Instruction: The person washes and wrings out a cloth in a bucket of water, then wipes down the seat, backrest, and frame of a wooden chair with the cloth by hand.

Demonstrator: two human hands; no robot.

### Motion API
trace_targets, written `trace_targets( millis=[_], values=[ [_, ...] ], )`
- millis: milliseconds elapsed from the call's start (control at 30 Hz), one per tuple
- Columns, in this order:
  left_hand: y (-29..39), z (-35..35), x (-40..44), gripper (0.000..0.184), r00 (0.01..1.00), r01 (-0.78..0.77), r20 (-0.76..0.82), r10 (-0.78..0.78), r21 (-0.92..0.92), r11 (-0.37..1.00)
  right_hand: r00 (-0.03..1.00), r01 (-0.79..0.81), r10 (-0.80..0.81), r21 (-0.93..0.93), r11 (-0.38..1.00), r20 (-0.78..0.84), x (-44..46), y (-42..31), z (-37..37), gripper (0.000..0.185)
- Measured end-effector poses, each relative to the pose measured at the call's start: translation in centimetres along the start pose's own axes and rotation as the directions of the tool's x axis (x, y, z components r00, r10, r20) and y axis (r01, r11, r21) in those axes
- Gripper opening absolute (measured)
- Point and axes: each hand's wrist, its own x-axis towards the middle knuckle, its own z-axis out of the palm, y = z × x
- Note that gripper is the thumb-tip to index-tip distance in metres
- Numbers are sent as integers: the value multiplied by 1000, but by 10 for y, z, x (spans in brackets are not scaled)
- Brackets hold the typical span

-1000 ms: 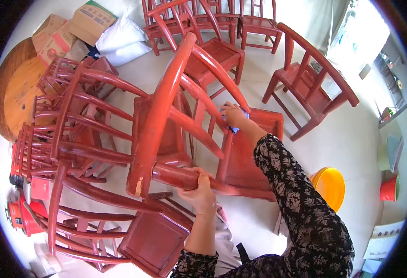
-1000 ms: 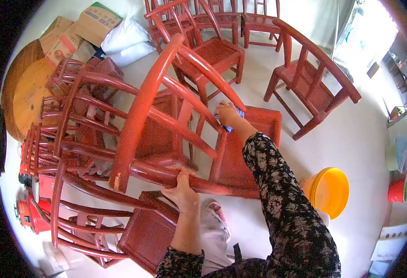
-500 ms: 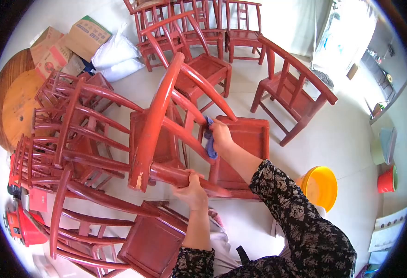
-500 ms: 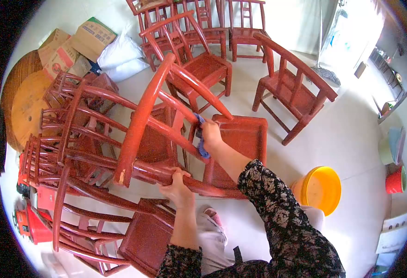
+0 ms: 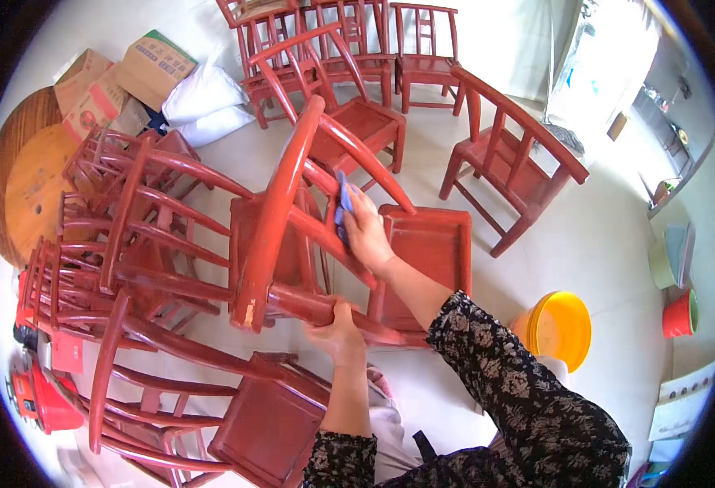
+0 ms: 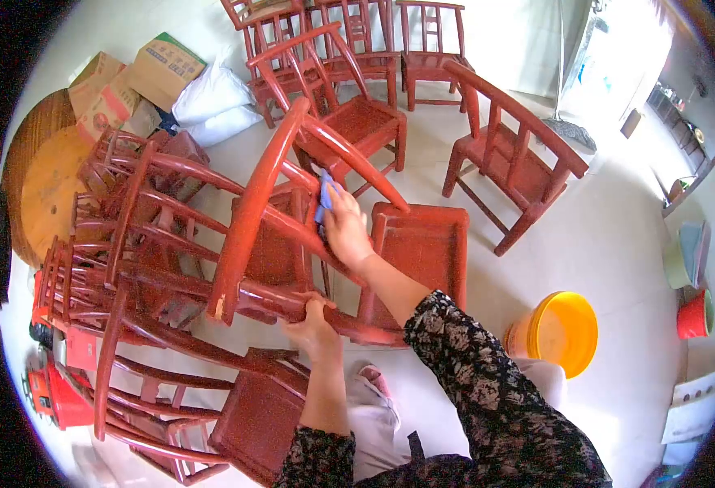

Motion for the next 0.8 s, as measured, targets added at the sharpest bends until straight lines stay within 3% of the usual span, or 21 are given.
trace_targets(
  millis=[33, 133, 167, 200, 267, 300, 333, 400, 467, 533, 667, 733, 800],
  values=[
    [0, 0, 0, 20, 1000, -6, -4, 6, -5, 1000, 997, 75, -71, 87, 993, -41, -11, 28, 6, 48],
    [7, 5, -3, 18, 1000, -27, 2, 27, 19, 999, 998, 33, -43, 203, 979, 43, -11, 47, 4, 48],
    [6, 1, -5, 18, 1000, -19, 4, 19, 28, 999, 988, 152, -150, 82, 985, -38, -12, 48, 0, 44],
    [4, -2, -3, 18, 999, 14, 28, -15, 38, 999, 989, 148, -145, 81, 986, -41, -9, 50, -4, 44],
    [2, -3, 0, 18, 998, 31, 52, -33, 40, 999, 974, -114, 97, 74, 991, 207, 7, 48, -16, 42],
    [0, -3, 0, 17, 999, 16, 35, -17, 27, 1000, 951, -147, 155, -51, 988, 268, 13, 46, -23, 39],
    [-1, -3, 1, 17, 1000, 0, 19, 0, 14, 1000, 953, -141, 148, -47, 989, 263, 17, 30, -28, 39],
    [-6, -5, 6, 18, 999, -13, 35, 13, 3, 1000, 985, 162, -159, -33, 986, 63, 24, -7, -36, 38],
    [-6, -7, 4, 19, 999, -12, 43, 12, 1, 1000, 908, 415, -418, -174, 893, 21, 29, -33, -27, 42],
    [-1, -3, 3, 18, 999, 52, -5, -52, -3, 999, 947, 317, -291, -253, 914, 136, 25, -41, -18, 43],
    [-6, -5, 5, 19, 999, 45, 6, -45, -28, 999, 961, 245, -206, -223, 943, 186, 18, -25, -22, 45],
    [-5, -4, 5, 18, 1000, 0, 21, 0, 9, 1000, 946, 122, -87, -96, 988, 312, 16, -20, -27, 47],
    [-6, -5, 4, 18, 1000, 8, 15, -8, -9, 1000, 956, 135, -113, -64, 989, 270, 19, -23, -26, 44]
  ],
)
